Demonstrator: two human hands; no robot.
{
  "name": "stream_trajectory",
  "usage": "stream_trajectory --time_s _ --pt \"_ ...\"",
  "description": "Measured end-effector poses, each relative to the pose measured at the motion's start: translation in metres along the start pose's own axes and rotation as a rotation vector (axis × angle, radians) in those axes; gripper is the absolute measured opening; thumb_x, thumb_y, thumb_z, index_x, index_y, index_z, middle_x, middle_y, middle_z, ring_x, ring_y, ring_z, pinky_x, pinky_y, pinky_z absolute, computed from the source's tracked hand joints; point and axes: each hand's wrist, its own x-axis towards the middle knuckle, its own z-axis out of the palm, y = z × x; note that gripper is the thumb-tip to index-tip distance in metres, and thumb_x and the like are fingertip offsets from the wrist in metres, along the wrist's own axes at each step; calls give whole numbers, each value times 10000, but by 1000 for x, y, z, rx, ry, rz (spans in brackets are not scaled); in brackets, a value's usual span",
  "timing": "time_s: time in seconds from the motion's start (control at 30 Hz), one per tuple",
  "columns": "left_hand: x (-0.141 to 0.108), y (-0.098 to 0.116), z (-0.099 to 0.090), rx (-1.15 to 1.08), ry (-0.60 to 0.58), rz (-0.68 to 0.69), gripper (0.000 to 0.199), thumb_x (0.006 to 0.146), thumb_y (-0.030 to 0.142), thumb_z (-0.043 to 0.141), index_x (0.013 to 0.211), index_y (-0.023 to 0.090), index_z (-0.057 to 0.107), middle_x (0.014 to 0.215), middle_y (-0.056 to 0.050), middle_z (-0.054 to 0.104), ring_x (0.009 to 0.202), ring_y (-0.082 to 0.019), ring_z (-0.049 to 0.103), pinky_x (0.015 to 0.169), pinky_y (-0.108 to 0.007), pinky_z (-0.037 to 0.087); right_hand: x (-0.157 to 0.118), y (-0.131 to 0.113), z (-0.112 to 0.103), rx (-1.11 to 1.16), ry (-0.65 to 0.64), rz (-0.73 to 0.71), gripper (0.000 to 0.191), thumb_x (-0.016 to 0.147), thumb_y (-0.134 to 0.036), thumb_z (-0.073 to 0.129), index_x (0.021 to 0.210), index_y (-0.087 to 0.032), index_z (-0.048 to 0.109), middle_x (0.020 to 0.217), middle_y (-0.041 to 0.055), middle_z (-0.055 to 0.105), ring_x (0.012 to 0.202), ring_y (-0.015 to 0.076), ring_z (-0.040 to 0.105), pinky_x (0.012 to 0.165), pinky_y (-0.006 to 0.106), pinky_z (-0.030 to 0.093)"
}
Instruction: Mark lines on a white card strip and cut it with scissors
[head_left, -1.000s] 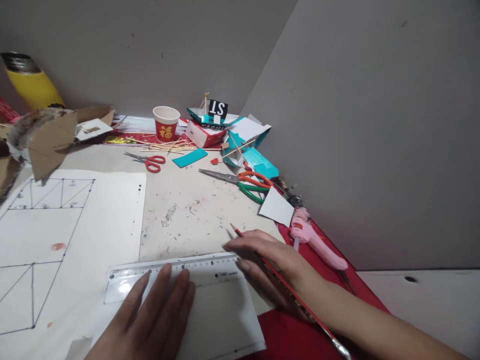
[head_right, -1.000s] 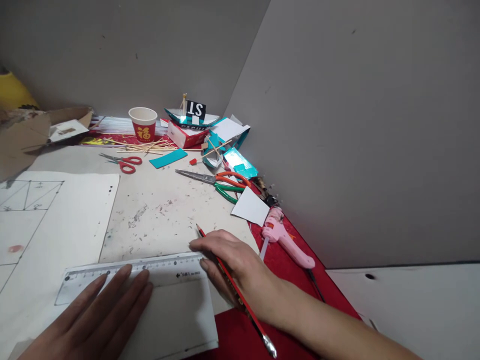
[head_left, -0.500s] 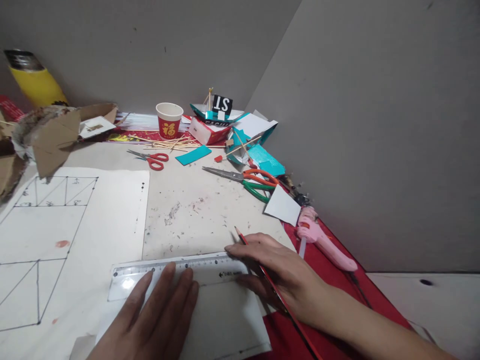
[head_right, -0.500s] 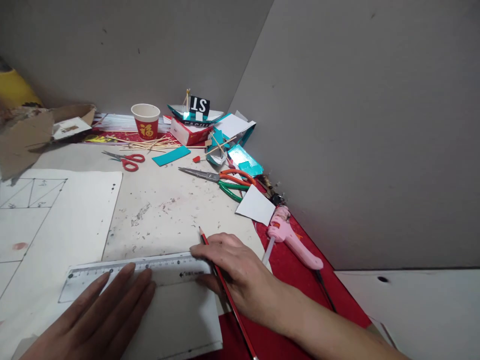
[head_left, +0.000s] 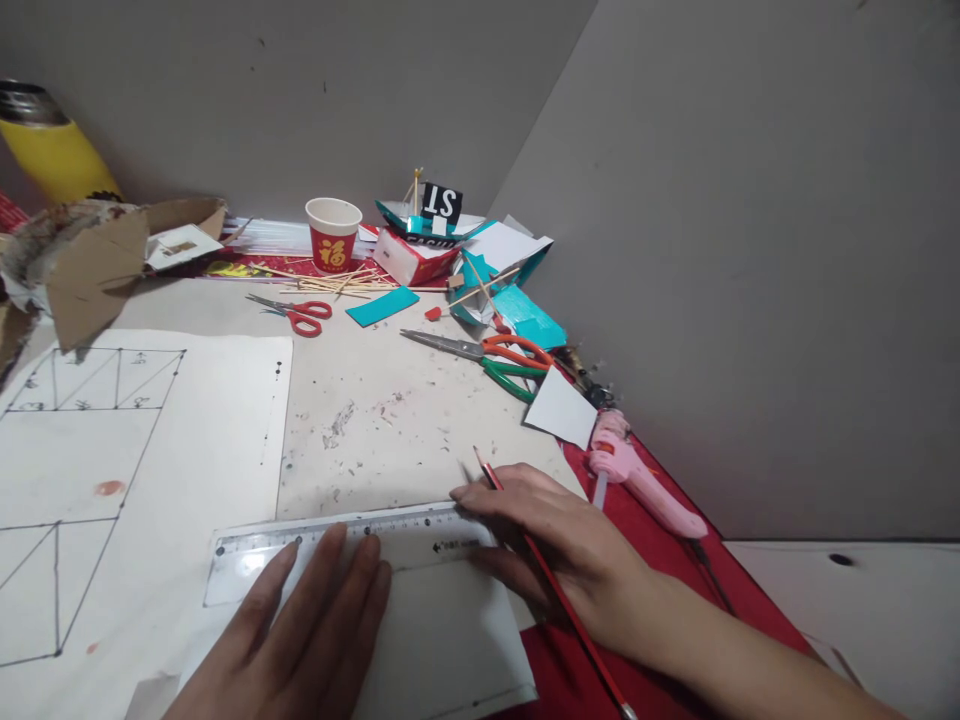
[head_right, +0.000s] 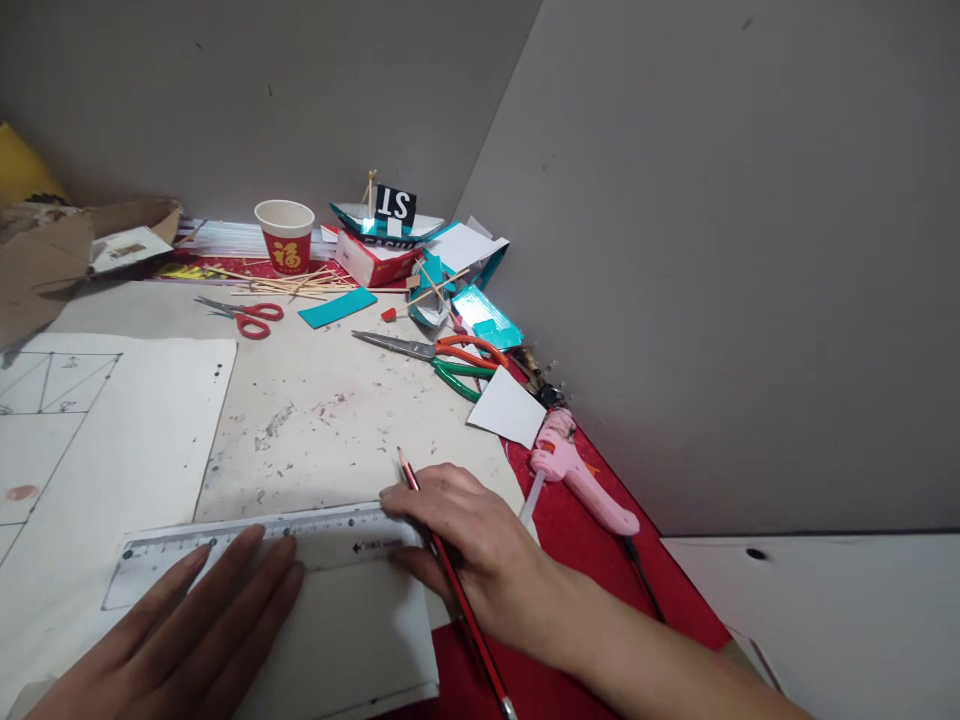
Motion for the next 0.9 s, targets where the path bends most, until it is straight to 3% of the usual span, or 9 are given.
stream_trajectory --time_s 0.3,0.67,0.9 --pt "2 1 -6 54 -43 16 406 935 307 460 1320 216 553 1425 -42 522 1433 -278 220 1191 -430 60 -3 -2 0 -49 -12 0 336 894 -104 584 1204 -228 552 911 53 655 842 191 615 723 318 507" --pt "4 11 -6 104 -48 -42 472 907 283 511 1369 184 509 1468 -81 477 1392 -307 319 1184 -495 103 -1 -4 1 -81 -12 19 311 920 -153 547 1211 -259 577 885 63 680 800 201 646 674 311 535" --pt "4 10 -6 88 -35 -32 453 931 237 438 1373 155 496 1450 -80 489 1366 -306 334 1184 -477 92 -3 -3 1 -77 -36 19 309 921 -134 540 1208 -244 569 898 61 668 823 194 632 673 295 533"
